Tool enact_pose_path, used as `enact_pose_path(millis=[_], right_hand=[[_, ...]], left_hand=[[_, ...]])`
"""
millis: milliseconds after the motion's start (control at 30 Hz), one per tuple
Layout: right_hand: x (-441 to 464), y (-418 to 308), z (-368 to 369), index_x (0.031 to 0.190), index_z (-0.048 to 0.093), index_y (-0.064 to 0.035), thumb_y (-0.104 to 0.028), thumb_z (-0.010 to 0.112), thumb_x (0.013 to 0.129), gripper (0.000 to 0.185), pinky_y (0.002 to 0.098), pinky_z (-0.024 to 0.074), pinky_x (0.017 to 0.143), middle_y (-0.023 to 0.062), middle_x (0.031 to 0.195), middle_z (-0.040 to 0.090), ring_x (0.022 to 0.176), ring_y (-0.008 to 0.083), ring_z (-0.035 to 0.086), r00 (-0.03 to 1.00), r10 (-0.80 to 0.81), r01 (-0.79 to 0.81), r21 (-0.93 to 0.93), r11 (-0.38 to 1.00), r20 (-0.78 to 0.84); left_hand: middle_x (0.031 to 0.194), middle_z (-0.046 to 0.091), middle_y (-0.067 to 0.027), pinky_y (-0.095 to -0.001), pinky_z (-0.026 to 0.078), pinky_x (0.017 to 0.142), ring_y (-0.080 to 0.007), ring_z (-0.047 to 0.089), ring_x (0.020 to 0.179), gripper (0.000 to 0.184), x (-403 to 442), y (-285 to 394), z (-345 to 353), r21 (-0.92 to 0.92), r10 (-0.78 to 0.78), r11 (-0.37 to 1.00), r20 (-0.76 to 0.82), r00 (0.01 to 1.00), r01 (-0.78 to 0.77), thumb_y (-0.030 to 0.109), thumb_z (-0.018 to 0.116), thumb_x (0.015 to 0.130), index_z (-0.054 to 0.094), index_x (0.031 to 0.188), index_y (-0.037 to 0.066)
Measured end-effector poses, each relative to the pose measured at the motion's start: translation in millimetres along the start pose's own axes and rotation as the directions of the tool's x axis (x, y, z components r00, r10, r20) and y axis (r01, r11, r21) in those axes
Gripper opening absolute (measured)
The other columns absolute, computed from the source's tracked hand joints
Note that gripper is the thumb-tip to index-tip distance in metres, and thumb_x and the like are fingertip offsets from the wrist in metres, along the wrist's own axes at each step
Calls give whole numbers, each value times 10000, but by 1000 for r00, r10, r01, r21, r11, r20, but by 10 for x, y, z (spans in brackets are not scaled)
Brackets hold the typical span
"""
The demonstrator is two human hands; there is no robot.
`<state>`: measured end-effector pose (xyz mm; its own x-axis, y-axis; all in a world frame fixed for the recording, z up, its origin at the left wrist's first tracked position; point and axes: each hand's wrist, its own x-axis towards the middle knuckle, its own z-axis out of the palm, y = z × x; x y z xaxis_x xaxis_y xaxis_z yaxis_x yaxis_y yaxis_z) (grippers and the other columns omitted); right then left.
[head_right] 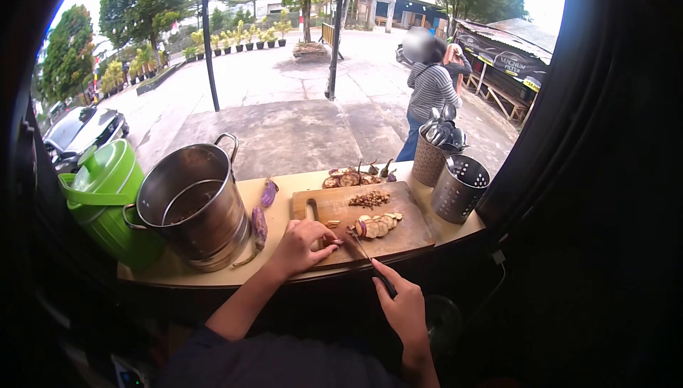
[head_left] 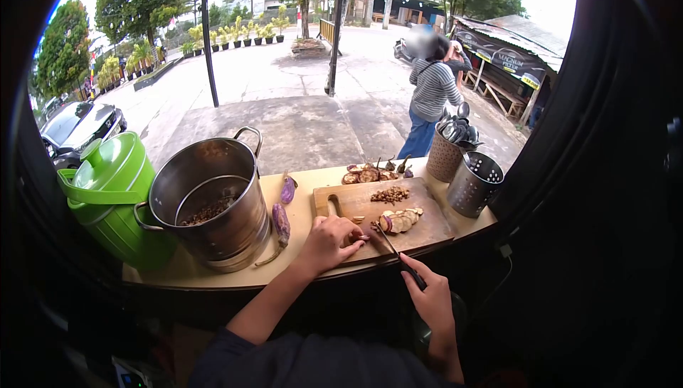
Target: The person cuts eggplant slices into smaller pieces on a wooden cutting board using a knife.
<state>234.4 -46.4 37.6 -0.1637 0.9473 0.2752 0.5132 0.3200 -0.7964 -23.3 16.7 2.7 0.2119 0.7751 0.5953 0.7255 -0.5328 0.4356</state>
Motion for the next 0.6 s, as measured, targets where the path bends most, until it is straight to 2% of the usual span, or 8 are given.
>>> enact_pose_path(millis=[167,267,400,467,600], right_hand=[[-71,36,15,1303,703,-156,-167,698,962,341,377,571,789,185,1091,734,962,361,727,997,-68,68,4,998,-35],[-124,-31,-5,1305,701,-163,-175,700,960,345,384,572,779,188,1072,736,942,361,729,998,-27,25,-45,999,-52],[-178,-76,8,1306,700,-169,-180,701,958,349,383,573,771,187,1050,741,931,358,731,998,-57,55,-48,997,-42],[-191,-167,0,1309,698,-176,-182,702,957,353,385,574,767,186,1040,742,924,356,733,999,37,-36,-35,999,26],[-178,-127,27,1311,696,-182,-183,704,957,354,386,574,769,184,1031,743,924,354,733,1000,18,-18,-21,1000,22]], left_hand=[[889,719,-42,-391,483,863,-236,661,887,168,21,50,36,-14,8,1000,-18,1000,-9,224,813,842,732,916,96],[887,723,-73,-394,529,831,-262,664,867,157,22,21,73,-46,-17,999,-14,1000,16,183,813,837,735,899,61],[887,723,-93,-388,546,813,-277,666,858,143,20,38,77,-100,-19,995,-46,999,15,144,809,835,742,911,42],[884,721,-102,-387,548,819,-284,663,856,133,18,45,76,-122,-16,992,-62,998,8,127,801,841,747,922,36],[890,714,-103,-393,546,825,-288,658,870,123,16,56,66,-142,-30,990,-52,998,23,121,797,846,746,922,40]])
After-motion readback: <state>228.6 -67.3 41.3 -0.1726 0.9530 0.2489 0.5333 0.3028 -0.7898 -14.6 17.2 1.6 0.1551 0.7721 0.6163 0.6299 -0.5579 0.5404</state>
